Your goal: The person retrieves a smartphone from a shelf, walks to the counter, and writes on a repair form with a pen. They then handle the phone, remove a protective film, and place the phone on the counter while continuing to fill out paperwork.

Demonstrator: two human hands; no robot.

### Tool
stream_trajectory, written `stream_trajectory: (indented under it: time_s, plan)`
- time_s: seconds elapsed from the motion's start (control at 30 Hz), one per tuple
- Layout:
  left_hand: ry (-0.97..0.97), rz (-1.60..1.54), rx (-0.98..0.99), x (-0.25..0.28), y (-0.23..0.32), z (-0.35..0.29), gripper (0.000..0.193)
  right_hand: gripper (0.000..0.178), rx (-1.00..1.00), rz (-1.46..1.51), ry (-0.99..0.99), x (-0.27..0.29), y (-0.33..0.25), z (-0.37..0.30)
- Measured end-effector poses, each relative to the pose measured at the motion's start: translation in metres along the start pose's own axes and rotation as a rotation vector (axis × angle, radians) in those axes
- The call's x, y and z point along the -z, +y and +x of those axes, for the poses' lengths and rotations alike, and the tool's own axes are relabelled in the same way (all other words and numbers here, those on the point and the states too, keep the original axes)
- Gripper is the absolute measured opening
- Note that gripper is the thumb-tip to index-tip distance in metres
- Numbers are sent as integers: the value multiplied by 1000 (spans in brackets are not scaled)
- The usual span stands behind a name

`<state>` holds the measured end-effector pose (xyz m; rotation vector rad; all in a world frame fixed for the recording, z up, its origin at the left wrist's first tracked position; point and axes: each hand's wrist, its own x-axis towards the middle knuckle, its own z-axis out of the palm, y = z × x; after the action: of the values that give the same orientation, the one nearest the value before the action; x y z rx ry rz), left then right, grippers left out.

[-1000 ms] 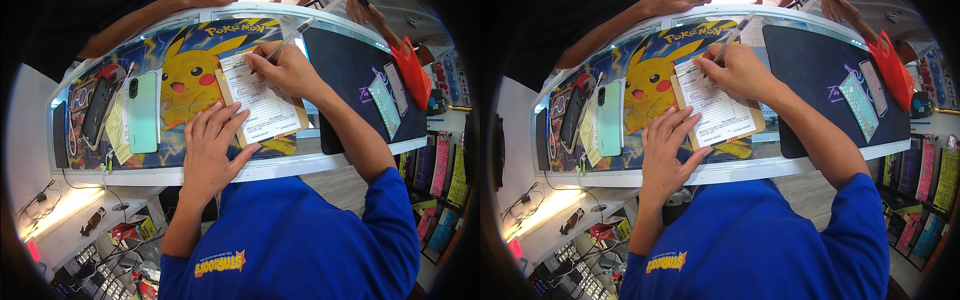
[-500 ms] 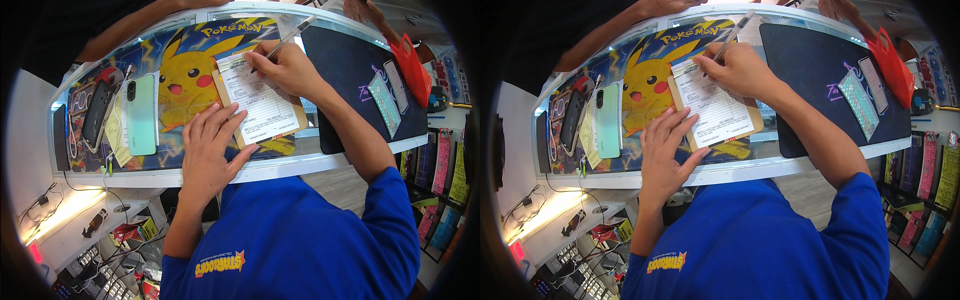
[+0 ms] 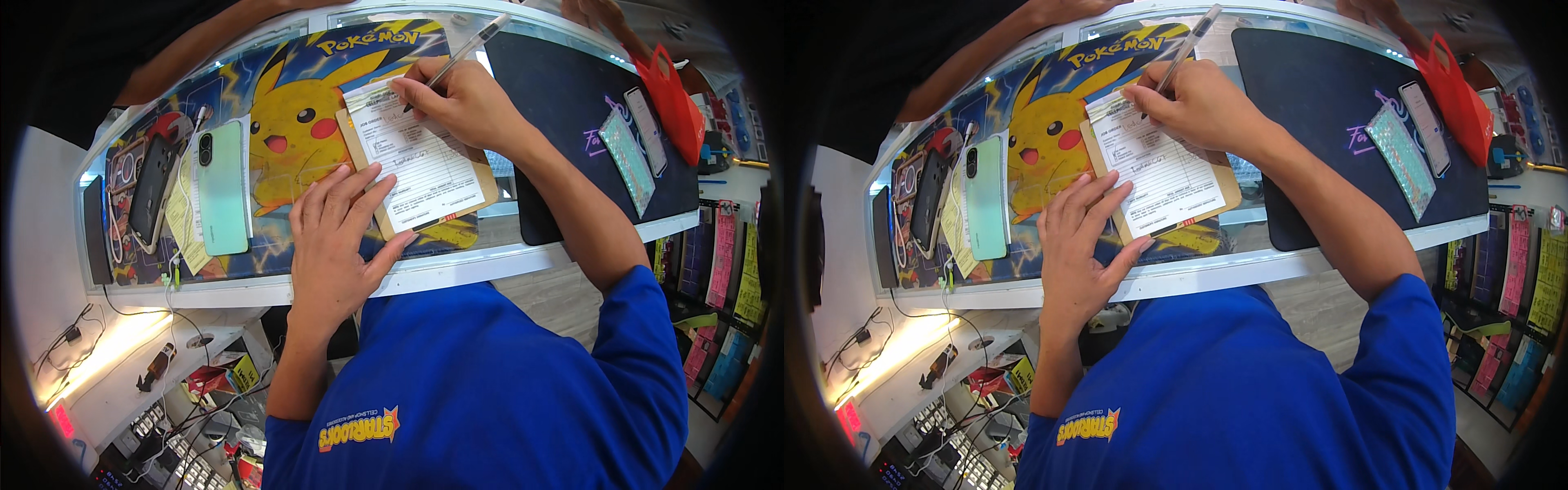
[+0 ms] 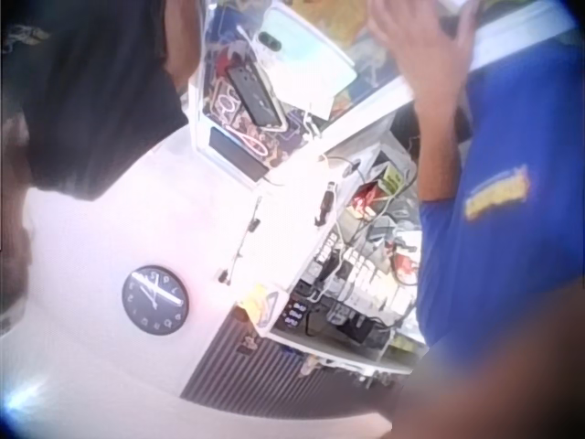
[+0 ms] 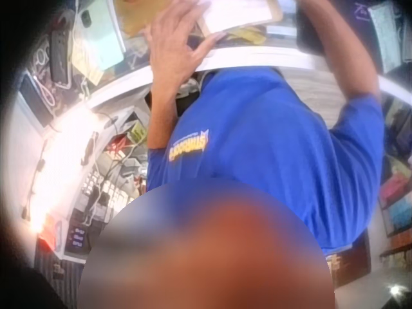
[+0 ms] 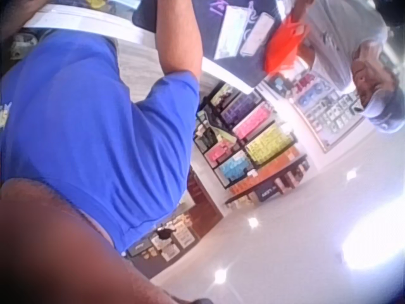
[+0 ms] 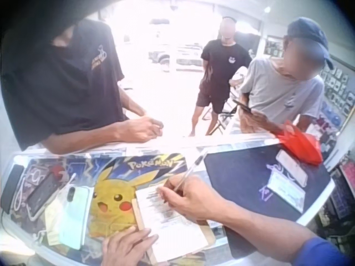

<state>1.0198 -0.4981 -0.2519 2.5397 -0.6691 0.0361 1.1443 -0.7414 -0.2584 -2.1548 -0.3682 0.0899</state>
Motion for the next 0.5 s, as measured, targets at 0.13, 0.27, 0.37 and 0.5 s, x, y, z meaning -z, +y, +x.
stream_trajectory:
  time_s: [0.13, 0.27, 0.37, 0.5]
  plan:
    - [9, -22, 2, 1, 1, 0, 63, 40, -21, -15, -16, 0, 0, 1]
    - [47, -43, -11, 6, 1, 0, 62, 44, -29, 118, 40, 4, 0, 0]
    - [146, -204, -39, 8, -13, -4, 58, 49, -30, 199, 145, 29, 10, 1]
    - [475, 275, 373, 34, -63, -4, 66, 47, -331, -225, 59, 82, 24, -12]
